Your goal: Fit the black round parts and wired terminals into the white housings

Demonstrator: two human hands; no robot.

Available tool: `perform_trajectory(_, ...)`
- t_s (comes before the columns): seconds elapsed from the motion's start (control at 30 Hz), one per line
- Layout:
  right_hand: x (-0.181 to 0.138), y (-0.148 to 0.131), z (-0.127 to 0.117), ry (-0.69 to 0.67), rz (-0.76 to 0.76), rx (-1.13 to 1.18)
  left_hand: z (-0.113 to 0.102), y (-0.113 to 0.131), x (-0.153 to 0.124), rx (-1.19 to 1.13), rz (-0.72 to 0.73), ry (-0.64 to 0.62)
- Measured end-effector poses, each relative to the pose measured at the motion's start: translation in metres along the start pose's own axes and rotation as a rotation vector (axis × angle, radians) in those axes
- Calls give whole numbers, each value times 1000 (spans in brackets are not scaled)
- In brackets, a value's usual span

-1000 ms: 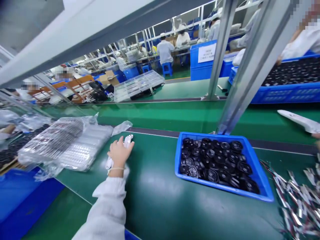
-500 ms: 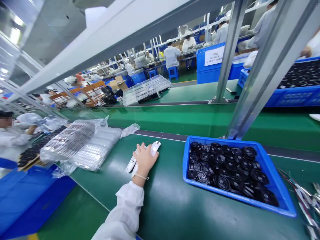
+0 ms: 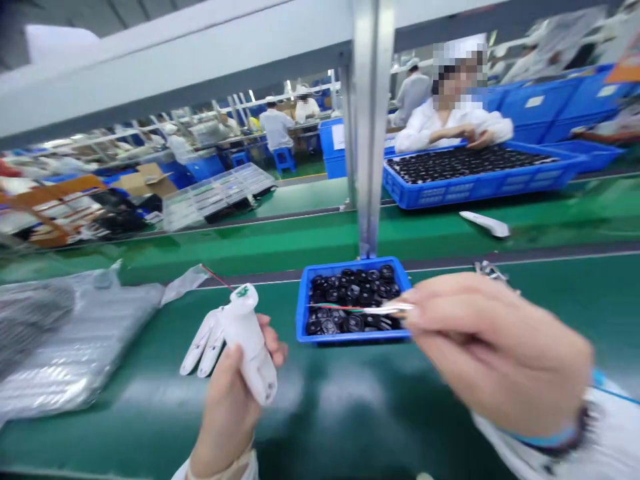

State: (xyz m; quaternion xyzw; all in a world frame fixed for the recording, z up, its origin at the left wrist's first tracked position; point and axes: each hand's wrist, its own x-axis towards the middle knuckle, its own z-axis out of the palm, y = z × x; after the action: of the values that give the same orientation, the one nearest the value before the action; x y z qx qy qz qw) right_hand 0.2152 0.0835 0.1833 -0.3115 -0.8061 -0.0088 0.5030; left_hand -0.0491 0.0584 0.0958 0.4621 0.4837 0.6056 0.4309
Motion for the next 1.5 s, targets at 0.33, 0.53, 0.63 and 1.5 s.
perform_trajectory(0.33,-4,-37,26,-45,-179,-71,34,13,-37,-973,-340,-424)
perform_trajectory(0.53,-5,-36,26,-50,-192,-177,36,11,-38,-966,-350,-460)
perform_trajectory(0.63,-4,-36,27,-64,-191,-166,38,9,-37,-915,-349,-447)
perform_trajectory(1.5,-25,-19,89,89,509,449,56,-26,-35,-438,-312,-293)
